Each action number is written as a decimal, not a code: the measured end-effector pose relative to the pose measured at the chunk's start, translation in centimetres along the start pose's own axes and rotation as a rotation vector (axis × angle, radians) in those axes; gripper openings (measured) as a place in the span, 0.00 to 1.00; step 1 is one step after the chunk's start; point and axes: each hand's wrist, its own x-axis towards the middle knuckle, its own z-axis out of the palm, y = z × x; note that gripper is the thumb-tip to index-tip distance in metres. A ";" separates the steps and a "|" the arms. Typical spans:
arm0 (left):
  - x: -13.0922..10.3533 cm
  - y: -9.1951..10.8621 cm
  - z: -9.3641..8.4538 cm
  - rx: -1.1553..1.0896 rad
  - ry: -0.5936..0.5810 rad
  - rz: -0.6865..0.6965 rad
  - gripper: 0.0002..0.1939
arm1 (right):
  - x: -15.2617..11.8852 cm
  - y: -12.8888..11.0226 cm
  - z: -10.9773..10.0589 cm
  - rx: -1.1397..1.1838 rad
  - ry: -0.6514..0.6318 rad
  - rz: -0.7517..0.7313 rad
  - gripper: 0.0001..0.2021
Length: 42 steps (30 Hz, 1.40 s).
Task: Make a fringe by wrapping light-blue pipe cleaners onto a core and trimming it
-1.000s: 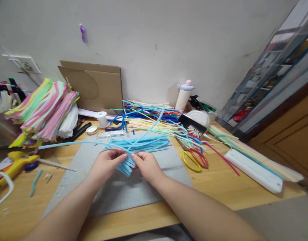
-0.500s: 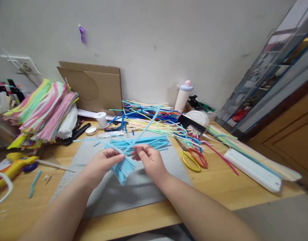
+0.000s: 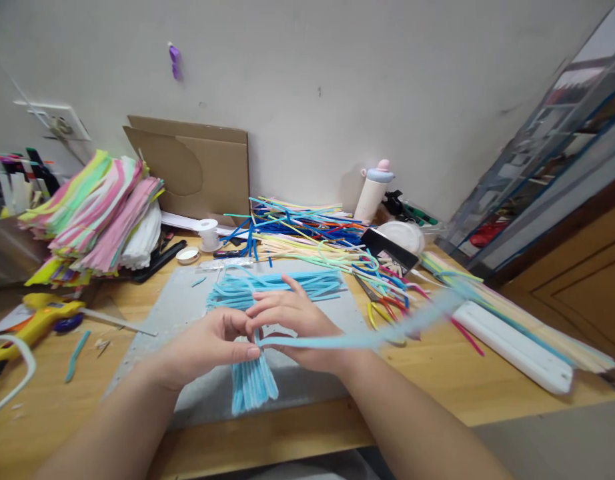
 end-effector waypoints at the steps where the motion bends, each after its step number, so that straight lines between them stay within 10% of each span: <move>1: 0.0 0.1 0.0 0.026 0.002 0.014 0.10 | 0.0 0.0 0.0 0.000 0.012 -0.002 0.10; 25: 0.7 0.1 0.3 0.520 0.462 0.351 0.05 | 0.1 0.0 1.9 0.144 0.325 0.244 0.04; 42: 1.1 -0.2 0.4 0.468 0.562 0.273 0.06 | -0.1 0.2 2.7 0.013 0.316 0.544 0.07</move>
